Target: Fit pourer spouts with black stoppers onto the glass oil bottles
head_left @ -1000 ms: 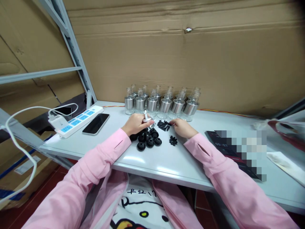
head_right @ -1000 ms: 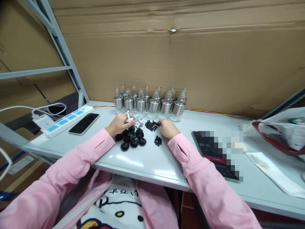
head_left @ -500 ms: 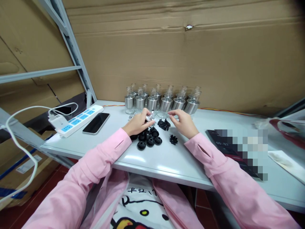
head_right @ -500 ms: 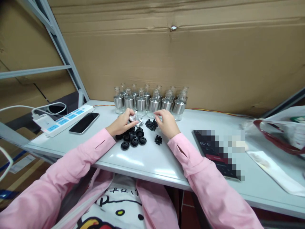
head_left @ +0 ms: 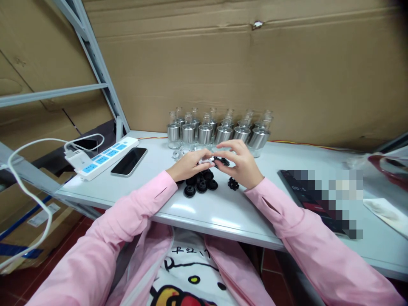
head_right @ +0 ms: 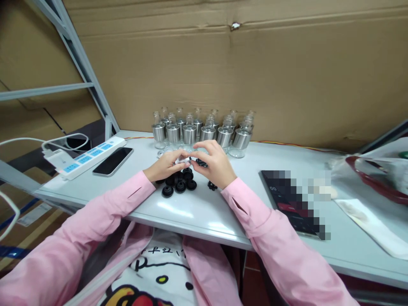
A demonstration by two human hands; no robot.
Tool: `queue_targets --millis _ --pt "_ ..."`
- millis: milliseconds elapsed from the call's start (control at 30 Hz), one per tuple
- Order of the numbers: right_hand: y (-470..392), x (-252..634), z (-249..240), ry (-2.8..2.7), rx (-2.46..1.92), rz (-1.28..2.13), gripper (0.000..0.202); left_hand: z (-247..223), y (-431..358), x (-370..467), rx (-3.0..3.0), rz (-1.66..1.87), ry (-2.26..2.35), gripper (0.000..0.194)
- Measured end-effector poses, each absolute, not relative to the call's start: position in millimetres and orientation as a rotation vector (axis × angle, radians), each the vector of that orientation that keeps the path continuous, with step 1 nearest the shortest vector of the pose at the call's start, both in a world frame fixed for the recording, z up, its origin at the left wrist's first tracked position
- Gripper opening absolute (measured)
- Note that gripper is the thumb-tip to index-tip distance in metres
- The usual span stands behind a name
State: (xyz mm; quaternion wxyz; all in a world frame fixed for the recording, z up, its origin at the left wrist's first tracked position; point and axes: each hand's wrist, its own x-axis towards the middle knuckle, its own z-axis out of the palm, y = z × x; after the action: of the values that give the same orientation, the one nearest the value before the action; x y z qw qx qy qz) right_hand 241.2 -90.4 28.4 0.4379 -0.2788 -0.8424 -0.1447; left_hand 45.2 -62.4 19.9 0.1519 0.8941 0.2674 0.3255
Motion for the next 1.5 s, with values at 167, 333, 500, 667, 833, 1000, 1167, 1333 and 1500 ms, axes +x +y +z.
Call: queue_targets --millis 167,333,500,667,833,1000,1167,1333,1500 --pt "-93.3 237.9 29.0 -2.067 -0.674 -0.349 0.01 20.8 -66.5 49.1 2.585 1.063 0.65 0.035" --pt "-93.2 238.9 28.9 -2.127 -0.735 -0.321 0.009 21.4 -71.7 52.6 2.582 1.121 0.691 0.031" --pt "-92.7 238.6 27.9 -2.164 -0.756 -0.325 0.01 19.0 -70.9 49.7 2.754 1.135 0.72 0.028" --pt "-90.9 237.3 25.3 -2.214 -0.769 -0.306 0.011 18.8 -68.5 47.6 2.86 1.123 0.714 0.03" --pt "-91.8 236.0 26.3 -2.182 -0.748 -0.257 0.02 21.8 -70.1 48.9 2.919 1.12 0.633 0.03" --pt "-92.8 231.7 25.3 -2.163 -0.756 -0.154 0.023 22.4 -70.3 48.8 2.904 1.138 0.672 0.027" --pt "-92.5 229.3 23.3 -2.149 -0.777 -0.031 0.03 22.2 -70.2 49.0 2.948 1.161 0.646 0.026" --pt "-93.2 231.1 22.5 -2.125 -0.814 0.113 0.038 22.5 -69.1 47.2 2.915 1.212 0.641 0.023" --pt "-94.3 231.3 21.8 -2.106 -0.824 0.208 0.039 23.1 -68.8 46.0 2.84 1.289 0.621 0.022"
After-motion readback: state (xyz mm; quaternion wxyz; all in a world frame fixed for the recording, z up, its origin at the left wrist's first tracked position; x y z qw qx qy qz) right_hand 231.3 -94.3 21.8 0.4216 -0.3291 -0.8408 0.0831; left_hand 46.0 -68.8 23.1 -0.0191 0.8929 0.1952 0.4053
